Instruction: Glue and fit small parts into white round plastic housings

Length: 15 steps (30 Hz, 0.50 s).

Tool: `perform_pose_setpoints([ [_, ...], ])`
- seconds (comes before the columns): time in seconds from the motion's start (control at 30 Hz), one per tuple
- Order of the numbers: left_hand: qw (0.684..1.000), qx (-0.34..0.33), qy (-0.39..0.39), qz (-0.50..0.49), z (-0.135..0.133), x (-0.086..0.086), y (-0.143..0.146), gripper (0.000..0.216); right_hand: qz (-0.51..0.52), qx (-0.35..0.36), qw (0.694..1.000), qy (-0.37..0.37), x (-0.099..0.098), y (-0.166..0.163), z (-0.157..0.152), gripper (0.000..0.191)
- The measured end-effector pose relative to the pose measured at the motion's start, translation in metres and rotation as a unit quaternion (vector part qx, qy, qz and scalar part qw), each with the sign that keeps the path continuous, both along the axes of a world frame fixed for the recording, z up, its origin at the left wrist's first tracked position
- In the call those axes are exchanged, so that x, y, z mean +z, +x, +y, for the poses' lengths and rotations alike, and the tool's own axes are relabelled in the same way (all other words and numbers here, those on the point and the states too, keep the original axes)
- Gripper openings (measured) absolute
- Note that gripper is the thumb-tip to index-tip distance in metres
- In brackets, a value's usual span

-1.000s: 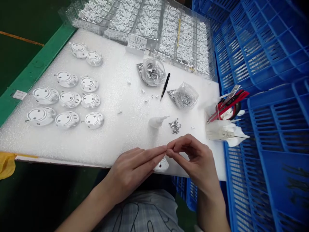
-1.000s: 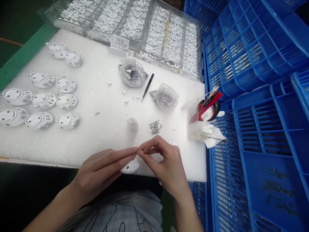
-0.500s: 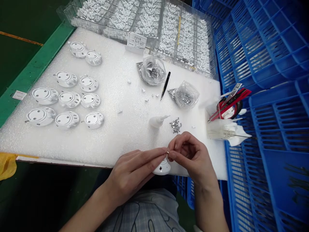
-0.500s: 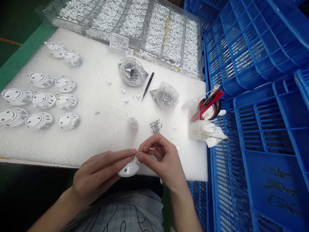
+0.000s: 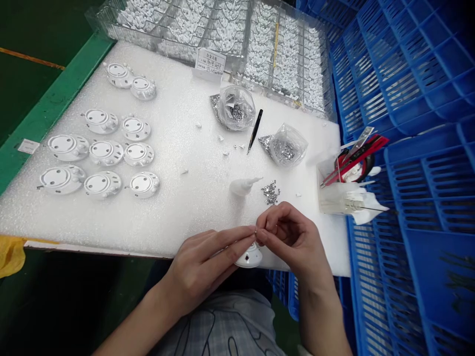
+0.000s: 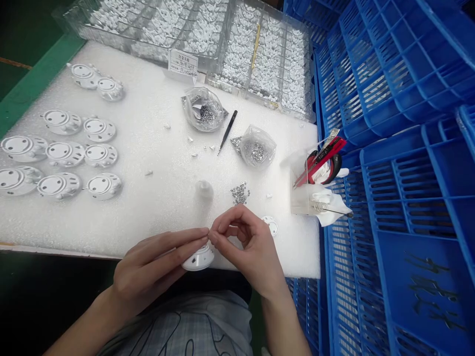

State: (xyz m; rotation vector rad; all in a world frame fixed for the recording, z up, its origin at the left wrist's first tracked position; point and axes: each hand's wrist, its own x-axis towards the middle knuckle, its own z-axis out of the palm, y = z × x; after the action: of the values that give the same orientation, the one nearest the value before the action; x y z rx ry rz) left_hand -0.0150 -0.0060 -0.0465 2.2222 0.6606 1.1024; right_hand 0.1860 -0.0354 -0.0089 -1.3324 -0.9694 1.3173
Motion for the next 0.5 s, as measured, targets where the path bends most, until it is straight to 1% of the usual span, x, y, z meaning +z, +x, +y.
perform_pose_setpoints([
  [0.1,0.999,-0.009,-0.021,-0.022,0.001,0.002,0.001,0.033,0.015,-0.005,1.0,-0.003,-0.001,-0.001,0.001,0.021],
  [0.23,0.995,-0.01,-0.079,-0.058,0.001,0.008,0.002,0.033,0.024,-0.004,1.0,-0.002,0.001,-0.003,-0.001,0.018],
  [0.3,0.992,-0.002,-0.109,-0.066,0.001,0.012,0.001,0.032,-0.037,-0.042,0.998,0.015,0.005,0.0,-0.007,0.015],
  [0.33,0.989,0.003,-0.127,-0.071,0.001,0.013,0.001,0.033,-0.091,-0.086,0.991,0.039,0.007,0.004,-0.01,0.016],
  [0.37,0.986,0.009,-0.146,-0.08,0.001,0.015,0.001,0.033,-0.156,-0.151,0.973,0.073,0.009,0.009,-0.014,0.016],
  [0.4,0.982,0.013,-0.168,-0.09,0.001,0.015,0.001,0.034,-0.225,-0.233,0.939,0.115,0.011,0.016,-0.017,0.018],
  [0.43,0.976,0.016,-0.193,-0.099,0.002,0.016,0.002,0.034,-0.29,-0.322,0.887,0.16,0.013,0.024,-0.02,0.02],
  [0.47,0.971,0.017,-0.215,-0.107,0.002,0.016,0.002,0.034,-0.344,-0.404,0.824,0.198,0.014,0.034,-0.023,0.021],
  [0.5,0.966,0.018,-0.231,-0.113,0.003,0.017,0.003,0.034,-0.383,-0.467,0.765,0.22,0.014,0.045,-0.025,0.02],
])
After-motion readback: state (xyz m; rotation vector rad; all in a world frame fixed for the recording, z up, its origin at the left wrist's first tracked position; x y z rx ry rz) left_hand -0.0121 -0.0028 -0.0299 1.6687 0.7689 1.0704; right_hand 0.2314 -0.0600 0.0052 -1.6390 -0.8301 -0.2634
